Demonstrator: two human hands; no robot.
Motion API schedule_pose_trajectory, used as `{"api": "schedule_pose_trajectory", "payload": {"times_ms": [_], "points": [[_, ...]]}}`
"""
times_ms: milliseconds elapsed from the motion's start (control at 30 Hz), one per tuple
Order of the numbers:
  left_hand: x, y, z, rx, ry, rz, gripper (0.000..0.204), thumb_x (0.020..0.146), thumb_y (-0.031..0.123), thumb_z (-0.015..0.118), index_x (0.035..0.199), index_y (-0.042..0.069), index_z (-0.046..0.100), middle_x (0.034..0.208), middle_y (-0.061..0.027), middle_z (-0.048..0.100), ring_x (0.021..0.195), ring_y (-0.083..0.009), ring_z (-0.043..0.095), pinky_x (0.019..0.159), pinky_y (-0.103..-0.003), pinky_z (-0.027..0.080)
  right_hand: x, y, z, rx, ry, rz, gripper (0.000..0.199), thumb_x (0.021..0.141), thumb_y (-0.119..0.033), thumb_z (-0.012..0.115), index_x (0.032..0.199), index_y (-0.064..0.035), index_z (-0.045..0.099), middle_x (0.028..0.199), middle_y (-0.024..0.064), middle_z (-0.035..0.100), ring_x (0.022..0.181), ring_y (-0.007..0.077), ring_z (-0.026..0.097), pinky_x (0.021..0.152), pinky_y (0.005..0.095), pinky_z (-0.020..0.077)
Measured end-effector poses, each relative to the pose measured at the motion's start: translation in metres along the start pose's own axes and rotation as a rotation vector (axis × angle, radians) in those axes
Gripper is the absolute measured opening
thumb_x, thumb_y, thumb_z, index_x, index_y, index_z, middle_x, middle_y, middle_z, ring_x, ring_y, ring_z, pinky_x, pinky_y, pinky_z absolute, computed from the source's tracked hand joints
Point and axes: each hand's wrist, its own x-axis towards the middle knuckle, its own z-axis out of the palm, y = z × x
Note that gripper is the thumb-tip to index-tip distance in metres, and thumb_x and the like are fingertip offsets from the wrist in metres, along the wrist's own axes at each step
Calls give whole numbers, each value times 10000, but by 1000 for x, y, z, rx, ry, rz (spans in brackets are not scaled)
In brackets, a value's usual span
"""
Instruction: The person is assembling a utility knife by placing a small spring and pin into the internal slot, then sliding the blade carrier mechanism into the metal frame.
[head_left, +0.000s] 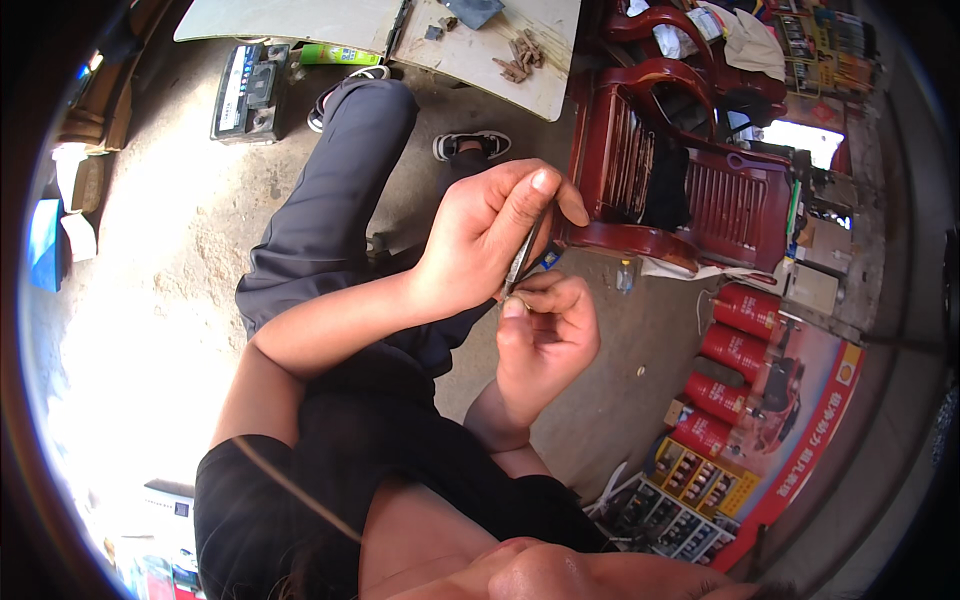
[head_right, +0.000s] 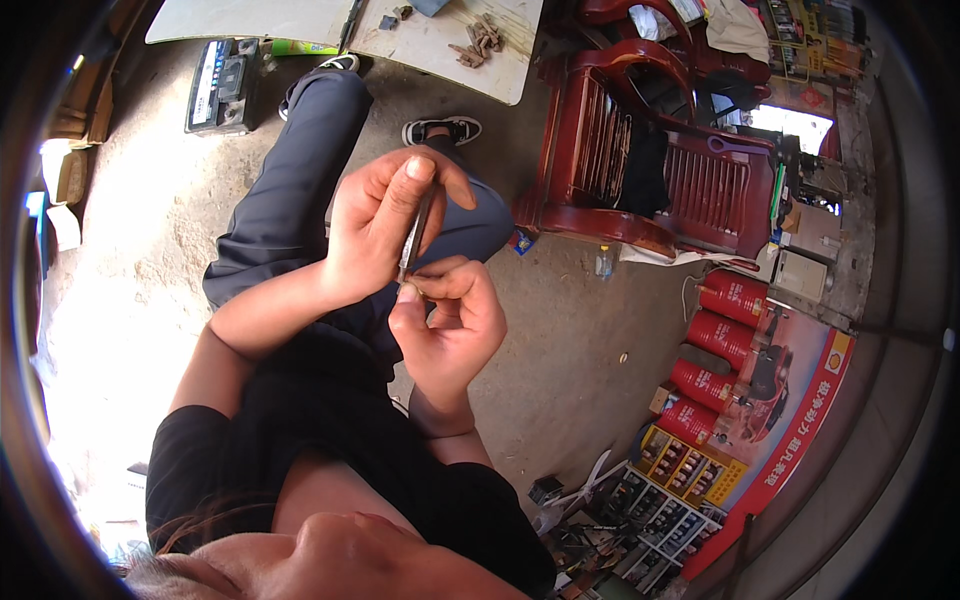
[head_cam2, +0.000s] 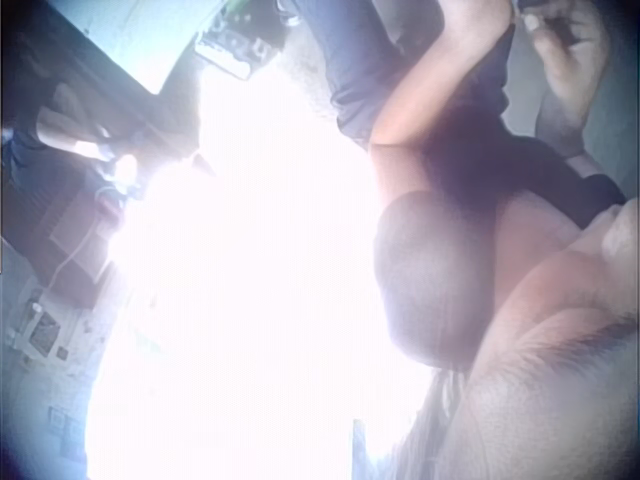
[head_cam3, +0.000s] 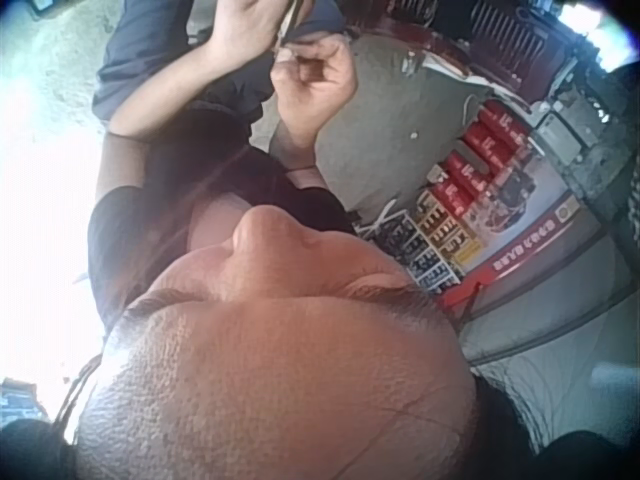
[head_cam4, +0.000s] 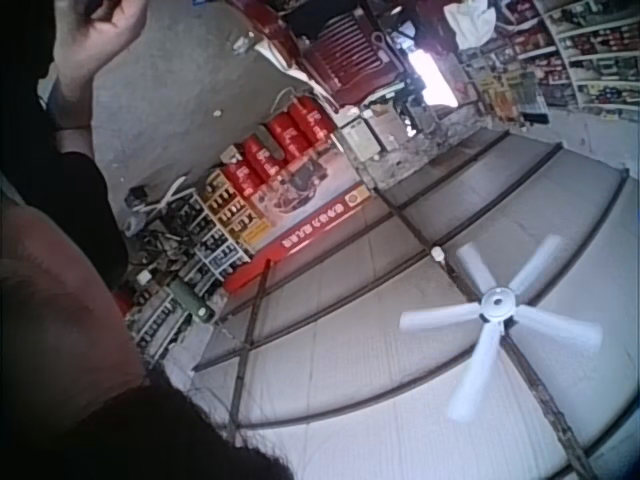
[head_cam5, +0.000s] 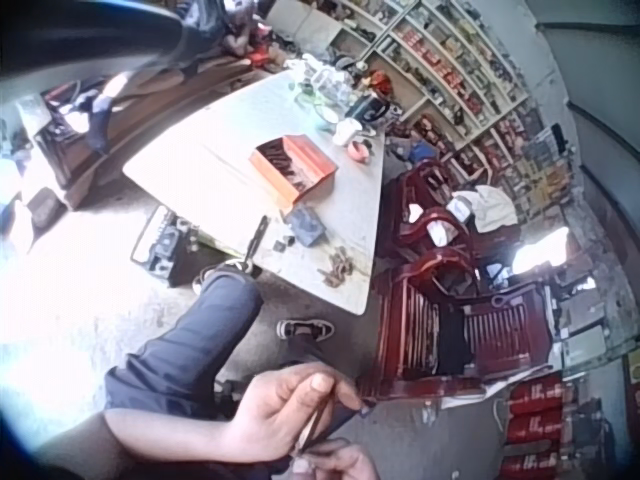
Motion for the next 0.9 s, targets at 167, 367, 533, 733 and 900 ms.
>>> {"api": "schedule_pose_trajectory", "payload": {"times_ms": [167, 367, 533, 733, 900], "points": [[-2, 0, -1, -27, -5, -39, 351, 993, 263, 387, 841, 18, 586, 553, 48, 440, 492, -9, 367, 464, -179, 310, -1, 1, 2, -24, 29, -23, 147, 713, 104, 586, 773, 22, 479, 785, 101, 551, 716, 113, 514, 673, 230, 446], [-4, 0, 0, -43, 21, -53, 353, 993, 264, 389, 834, 21, 590, 565, 46, 452, 500, -9, 374, 471, -175, 316, -2, 2, 1, -51, 15, -12, 157, 708, 106, 589, 783, 24, 479, 786, 104, 555, 710, 121, 516, 672, 234, 450], [-3, 0, -1, -46, 13, -56, 351, 990, 268, 398, 833, 22, 592, 567, 46, 457, 508, -7, 378, 476, -175, 318, -3, 2, 0, -60, 4, -31, 159, 705, 103, 594, 785, 23, 482, 785, 105, 558, 710, 123, 519, 669, 233, 450], [-3, -1, -2, -29, 19, -71, 351, 990, 263, 398, 829, 21, 594, 557, 45, 457, 510, -7, 382, 479, -174, 323, -2, 2, 0, -58, 5, -28, 161, 708, 104, 593, 784, 21, 478, 784, 108, 558, 709, 125, 519, 669, 232, 449], [-3, -1, 0, -43, 22, -80, 359, 992, 265, 392, 819, 23, 594, 549, 48, 452, 503, -5, 378, 469, -173, 314, -2, 2, -1, -48, 25, -30, 159, 710, 106, 593, 779, 22, 477, 795, 106, 555, 708, 121, 516, 669, 230, 448]]}}
